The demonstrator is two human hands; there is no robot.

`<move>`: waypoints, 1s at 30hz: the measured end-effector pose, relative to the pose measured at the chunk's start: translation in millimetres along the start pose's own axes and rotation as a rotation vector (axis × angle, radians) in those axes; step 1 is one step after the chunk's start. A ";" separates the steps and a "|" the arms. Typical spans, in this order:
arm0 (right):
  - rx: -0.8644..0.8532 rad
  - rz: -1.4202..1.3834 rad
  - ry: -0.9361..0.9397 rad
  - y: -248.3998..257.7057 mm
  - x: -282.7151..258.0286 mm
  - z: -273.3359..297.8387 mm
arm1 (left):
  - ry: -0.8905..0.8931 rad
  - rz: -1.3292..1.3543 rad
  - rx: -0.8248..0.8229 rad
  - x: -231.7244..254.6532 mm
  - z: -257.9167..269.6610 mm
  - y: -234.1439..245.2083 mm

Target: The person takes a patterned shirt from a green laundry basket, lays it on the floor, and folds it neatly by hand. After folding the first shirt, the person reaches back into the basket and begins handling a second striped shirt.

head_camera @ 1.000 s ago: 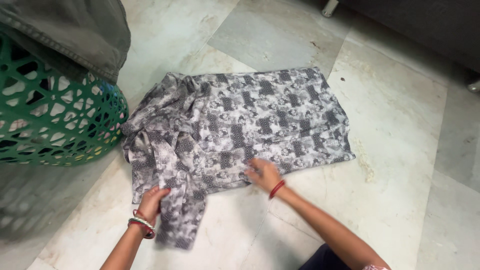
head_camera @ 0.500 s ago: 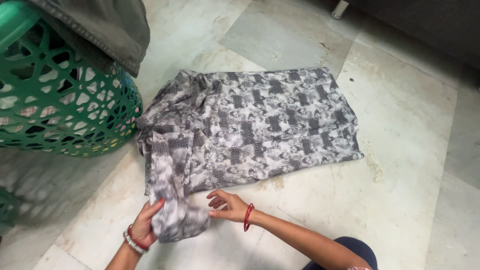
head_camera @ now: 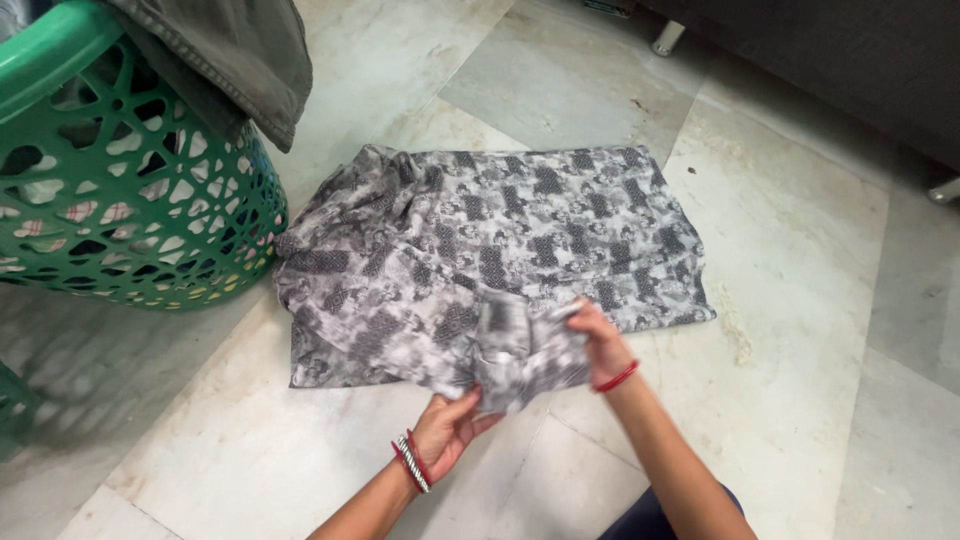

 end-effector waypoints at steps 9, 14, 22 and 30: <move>0.625 0.464 0.248 179.7 -24.5 -51.2 | -0.054 -0.105 0.622 30.1 -37.1 151.9; 0.696 0.824 -0.019 197.2 2.2 -55.2 | -0.573 -0.615 0.961 76.0 -36.6 207.8; 0.546 0.722 -0.003 197.2 6.4 -51.1 | -0.402 -0.269 1.120 112.1 -52.5 225.2; 0.692 0.628 0.620 213.2 -32.9 -67.6 | -0.703 -0.138 0.938 92.5 -35.4 190.5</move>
Point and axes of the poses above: each hand's wrist, its own z-axis away from the middle knuckle, its own y-axis out of the back of the hand, x = y × z, the point moved 1 cm from there along -z, towards the middle knuckle
